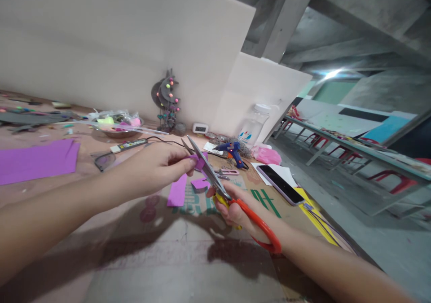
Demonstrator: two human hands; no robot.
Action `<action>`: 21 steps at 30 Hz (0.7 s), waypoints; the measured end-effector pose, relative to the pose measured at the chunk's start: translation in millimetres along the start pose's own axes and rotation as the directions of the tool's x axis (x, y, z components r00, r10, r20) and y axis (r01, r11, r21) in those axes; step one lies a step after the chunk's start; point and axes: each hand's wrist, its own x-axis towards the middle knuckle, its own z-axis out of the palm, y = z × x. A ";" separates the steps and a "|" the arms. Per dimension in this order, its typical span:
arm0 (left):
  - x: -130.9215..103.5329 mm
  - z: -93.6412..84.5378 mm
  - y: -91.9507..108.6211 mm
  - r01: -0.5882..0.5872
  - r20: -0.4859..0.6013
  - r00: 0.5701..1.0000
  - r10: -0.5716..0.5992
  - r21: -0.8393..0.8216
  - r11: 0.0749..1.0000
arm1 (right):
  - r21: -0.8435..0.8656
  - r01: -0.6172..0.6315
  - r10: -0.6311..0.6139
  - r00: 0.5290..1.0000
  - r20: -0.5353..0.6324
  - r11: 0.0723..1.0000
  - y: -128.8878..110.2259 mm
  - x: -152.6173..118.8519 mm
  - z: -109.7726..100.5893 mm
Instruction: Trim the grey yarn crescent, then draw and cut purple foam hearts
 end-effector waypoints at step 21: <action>2.4 -0.6 0.8 -0.042 0.010 0.999 0.043 -0.032 0.999 | 0.150 -0.015 0.027 0.997 -0.075 0.989 -7.1 0.7 9.8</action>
